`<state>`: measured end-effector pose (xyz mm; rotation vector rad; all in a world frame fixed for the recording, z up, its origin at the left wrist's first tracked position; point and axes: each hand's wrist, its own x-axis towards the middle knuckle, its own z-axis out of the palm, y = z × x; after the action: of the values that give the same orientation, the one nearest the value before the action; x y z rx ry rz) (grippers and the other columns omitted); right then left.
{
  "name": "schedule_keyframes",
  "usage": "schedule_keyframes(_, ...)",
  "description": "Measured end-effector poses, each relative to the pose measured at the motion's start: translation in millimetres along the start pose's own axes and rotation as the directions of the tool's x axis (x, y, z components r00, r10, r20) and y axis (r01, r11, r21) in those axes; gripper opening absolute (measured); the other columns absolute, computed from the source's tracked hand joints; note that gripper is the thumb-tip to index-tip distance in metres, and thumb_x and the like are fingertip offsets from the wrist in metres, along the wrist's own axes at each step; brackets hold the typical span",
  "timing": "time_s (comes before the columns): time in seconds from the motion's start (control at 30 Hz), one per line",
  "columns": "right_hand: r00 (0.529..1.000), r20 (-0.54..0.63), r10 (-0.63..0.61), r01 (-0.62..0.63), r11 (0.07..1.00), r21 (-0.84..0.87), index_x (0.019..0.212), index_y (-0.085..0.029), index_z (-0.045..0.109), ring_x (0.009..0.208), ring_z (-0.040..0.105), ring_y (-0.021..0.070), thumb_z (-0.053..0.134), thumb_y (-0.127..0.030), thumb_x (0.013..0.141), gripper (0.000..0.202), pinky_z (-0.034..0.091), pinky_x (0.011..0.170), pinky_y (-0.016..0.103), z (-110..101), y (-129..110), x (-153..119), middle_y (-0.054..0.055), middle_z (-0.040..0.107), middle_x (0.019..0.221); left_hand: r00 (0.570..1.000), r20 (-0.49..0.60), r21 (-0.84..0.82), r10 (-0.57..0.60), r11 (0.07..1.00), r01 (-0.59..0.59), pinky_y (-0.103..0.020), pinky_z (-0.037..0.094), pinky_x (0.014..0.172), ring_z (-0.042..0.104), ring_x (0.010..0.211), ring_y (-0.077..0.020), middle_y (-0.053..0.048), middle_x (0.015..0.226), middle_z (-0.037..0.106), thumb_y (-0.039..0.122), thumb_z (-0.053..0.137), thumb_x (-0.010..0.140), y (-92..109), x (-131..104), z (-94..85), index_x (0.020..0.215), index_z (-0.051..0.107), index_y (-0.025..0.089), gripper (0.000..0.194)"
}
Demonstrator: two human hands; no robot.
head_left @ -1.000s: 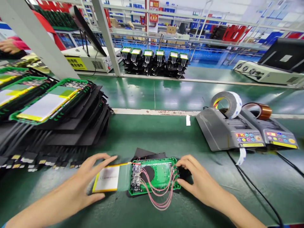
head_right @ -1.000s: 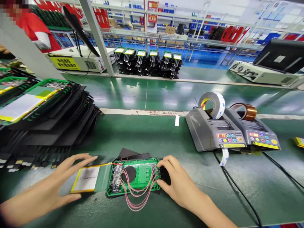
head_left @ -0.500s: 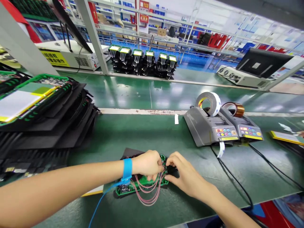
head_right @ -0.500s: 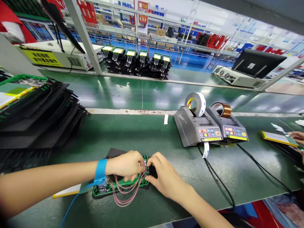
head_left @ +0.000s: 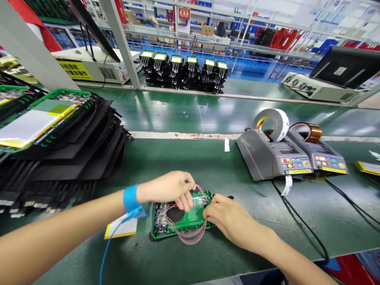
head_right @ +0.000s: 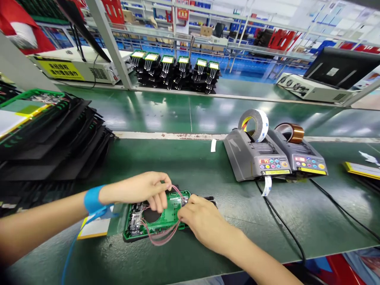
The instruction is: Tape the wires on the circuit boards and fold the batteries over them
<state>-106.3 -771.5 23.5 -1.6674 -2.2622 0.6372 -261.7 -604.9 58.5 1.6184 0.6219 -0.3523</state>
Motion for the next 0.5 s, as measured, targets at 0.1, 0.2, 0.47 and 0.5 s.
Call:
schedule_keyframes(0.1,0.978,-0.093,0.189,-0.161,0.956,0.243,0.092,-0.021,0.056,0.086,0.055,0.0157,0.041,-0.018,0.096,0.016,0.045,0.073,0.028,6.4,2.6,-5.0,0.002,0.063,0.088,0.996,-0.044,-0.146,0.078,0.986,-0.084,-0.033,0.053,0.080,0.068,0.090,-0.0169,-0.012,0.098,0.070,0.047,0.029,0.097,-19.1,-1.2,17.6,0.092,0.035,0.020,0.027)
schedule_keyframes(0.2,0.940,-0.127,0.317,-0.236,0.872,0.429,0.094,-0.022,0.051,0.090,0.059,0.0149,0.042,-0.019,0.096,0.010,0.045,0.081,0.030,11.4,4.5,-7.4,0.000,0.067,0.086,0.990,0.072,-0.246,0.123,0.964,-0.102,-0.031,0.052,0.072,0.068,0.075,-0.0153,-0.006,0.083,0.070,0.051,0.023,0.097,-27.8,-11.6,25.7,0.090,0.030,0.022,0.031)
schedule_keyframes(0.47,0.974,-0.152,0.169,-0.102,0.922,0.373,0.091,-0.024,0.070,0.080,0.056,0.0140,0.057,-0.024,0.091,0.013,0.047,0.072,0.029,14.4,17.8,-3.8,0.000,0.071,0.082,0.939,-0.138,0.399,0.314,0.886,-0.238,-0.023,0.048,0.074,0.061,0.082,-0.0121,0.003,0.091,0.064,0.027,0.030,0.098,-57.9,-62.3,29.9,0.139,0.015,0.033,0.043)
schedule_keyframes(0.5,0.982,-0.148,0.114,-0.054,0.931,0.360,0.092,-0.024,0.070,0.079,0.055,0.0140,0.057,-0.025,0.092,0.014,0.047,0.074,0.030,12.2,20.0,-2.8,0.000,0.072,0.083,0.929,-0.138,0.471,0.343,0.848,-0.243,-0.024,0.050,0.077,0.064,0.088,-0.0133,0.002,0.099,0.066,0.025,0.031,0.097,-64.8,-65.5,31.3,0.139,0.018,0.035,0.044)
